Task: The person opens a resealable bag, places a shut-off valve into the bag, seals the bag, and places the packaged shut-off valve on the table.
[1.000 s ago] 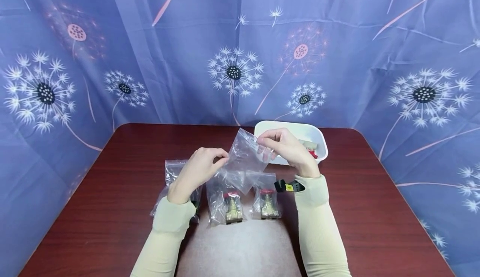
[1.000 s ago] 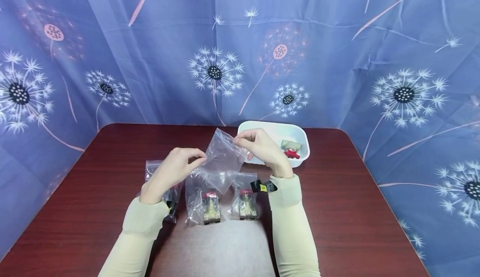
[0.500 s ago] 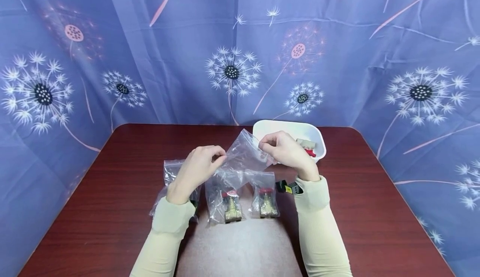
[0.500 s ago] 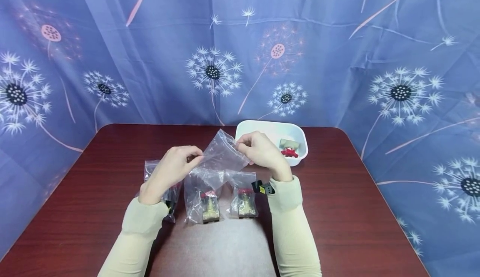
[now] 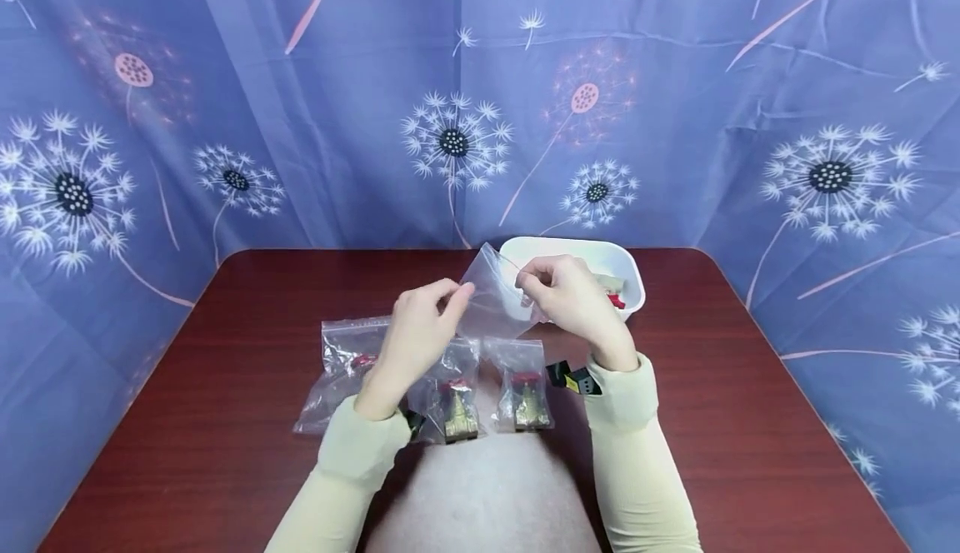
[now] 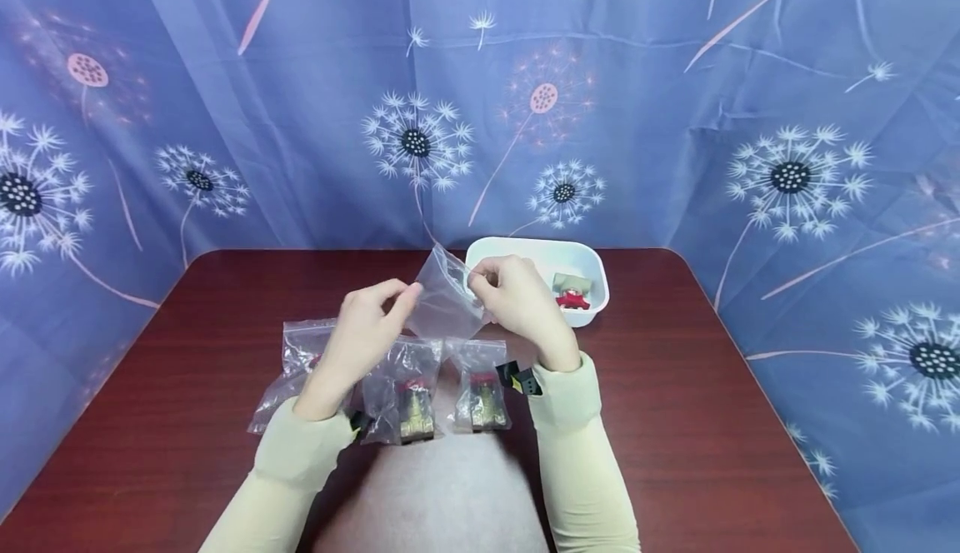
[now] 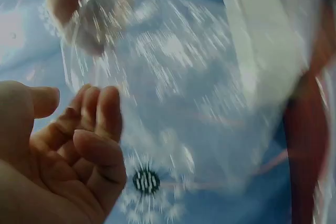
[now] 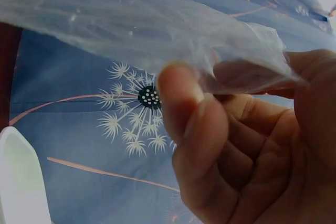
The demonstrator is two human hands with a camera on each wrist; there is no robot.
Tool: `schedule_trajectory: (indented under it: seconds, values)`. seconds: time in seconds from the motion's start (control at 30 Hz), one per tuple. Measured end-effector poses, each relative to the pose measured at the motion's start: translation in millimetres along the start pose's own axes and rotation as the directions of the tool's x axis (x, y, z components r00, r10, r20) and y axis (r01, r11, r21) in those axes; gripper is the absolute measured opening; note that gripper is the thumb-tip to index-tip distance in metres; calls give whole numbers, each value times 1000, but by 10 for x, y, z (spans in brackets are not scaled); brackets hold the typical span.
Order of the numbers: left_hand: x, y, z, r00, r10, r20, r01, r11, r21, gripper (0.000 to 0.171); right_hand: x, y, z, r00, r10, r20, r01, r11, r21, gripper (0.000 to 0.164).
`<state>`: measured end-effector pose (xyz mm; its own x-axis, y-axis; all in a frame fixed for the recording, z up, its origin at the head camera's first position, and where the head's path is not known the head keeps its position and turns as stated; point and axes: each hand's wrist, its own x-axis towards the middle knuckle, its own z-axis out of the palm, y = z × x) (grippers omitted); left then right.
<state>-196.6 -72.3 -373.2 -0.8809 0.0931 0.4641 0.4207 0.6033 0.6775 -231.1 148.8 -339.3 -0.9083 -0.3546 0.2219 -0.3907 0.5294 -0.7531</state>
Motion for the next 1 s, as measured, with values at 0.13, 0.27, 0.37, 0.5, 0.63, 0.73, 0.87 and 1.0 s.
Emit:
schedule_trajectory:
  seconds: [0.13,0.27,0.37,0.5,0.63,0.73,0.87,1.0]
  values:
    - [80,140,105,992,-93,85,100,991,-86,49,14,-42,68,998,-59,-9,58,995,-85,22]
    - [130,172,185,971,-182,157,209,962,-174,50,31,-63,126,994,-109,-8,107,984,-142,20]
    - [142,164,248,957,-216,194,263,927,-266,41,38,-61,135,992,-128,-16,123,976,-181,19]
    - [121,142,290,951,-245,187,295,898,-325,31,51,-31,110,990,-131,-47,116,966,-233,20]
    - [62,123,256,958,-237,163,278,908,-313,30,88,27,99,989,-115,-89,91,968,-235,20]
    - [-2,149,221,960,-220,174,266,912,-312,31,126,97,106,990,-102,-98,78,971,-226,21]
    - [-64,208,196,960,-194,202,252,913,-320,32,164,195,110,990,-87,-115,63,978,-201,21]
    - [-95,254,207,957,-176,231,242,923,-300,33,170,248,105,988,-79,-129,52,978,-202,18]
